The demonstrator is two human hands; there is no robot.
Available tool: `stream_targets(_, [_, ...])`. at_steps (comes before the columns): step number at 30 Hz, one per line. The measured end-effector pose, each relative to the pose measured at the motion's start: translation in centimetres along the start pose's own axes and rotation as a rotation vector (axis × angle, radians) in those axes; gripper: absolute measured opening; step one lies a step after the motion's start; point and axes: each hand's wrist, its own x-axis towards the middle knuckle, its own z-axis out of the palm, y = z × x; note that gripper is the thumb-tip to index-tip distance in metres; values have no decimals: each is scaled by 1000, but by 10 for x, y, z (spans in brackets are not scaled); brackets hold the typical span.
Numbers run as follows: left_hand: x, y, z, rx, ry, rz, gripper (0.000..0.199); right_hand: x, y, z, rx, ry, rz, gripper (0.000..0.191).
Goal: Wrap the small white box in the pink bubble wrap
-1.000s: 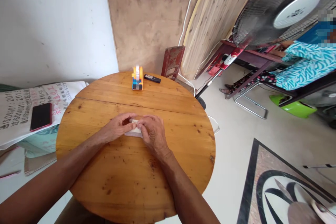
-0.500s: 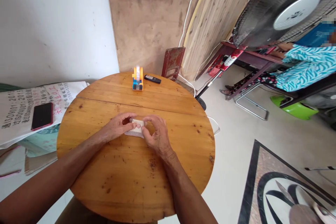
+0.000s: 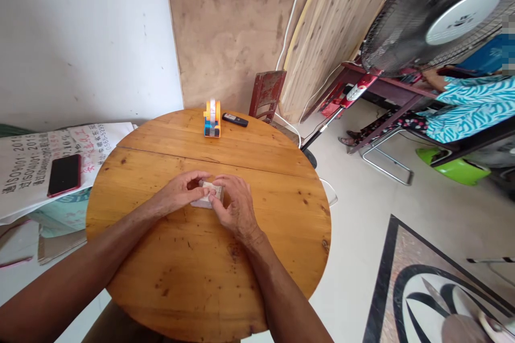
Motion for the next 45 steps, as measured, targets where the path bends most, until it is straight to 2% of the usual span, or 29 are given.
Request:
stream_targets(8, [1,-2,-1,12,6,-31,57,0,0,1,-18,2,16,17])
stream_targets(19, [1,-3,-2,37,1,-28,57,3,0,4,-29,3,31,8])
stream_targets(31, [-1,-1,-2,150,21,12,53,3,0,4,-15,20,27,11])
stream_targets(36, [-1,-10,-2,206,72,30,60,3,-1,3,-7,23,12,12])
stream_targets(40, [-2,-16,-2,255,58,2,65,3,-2,2,0,18,9,12])
stream_targets(45, [-4,-7,-3,320,48,1,64,4,-2,0,-8,5,-3,14])
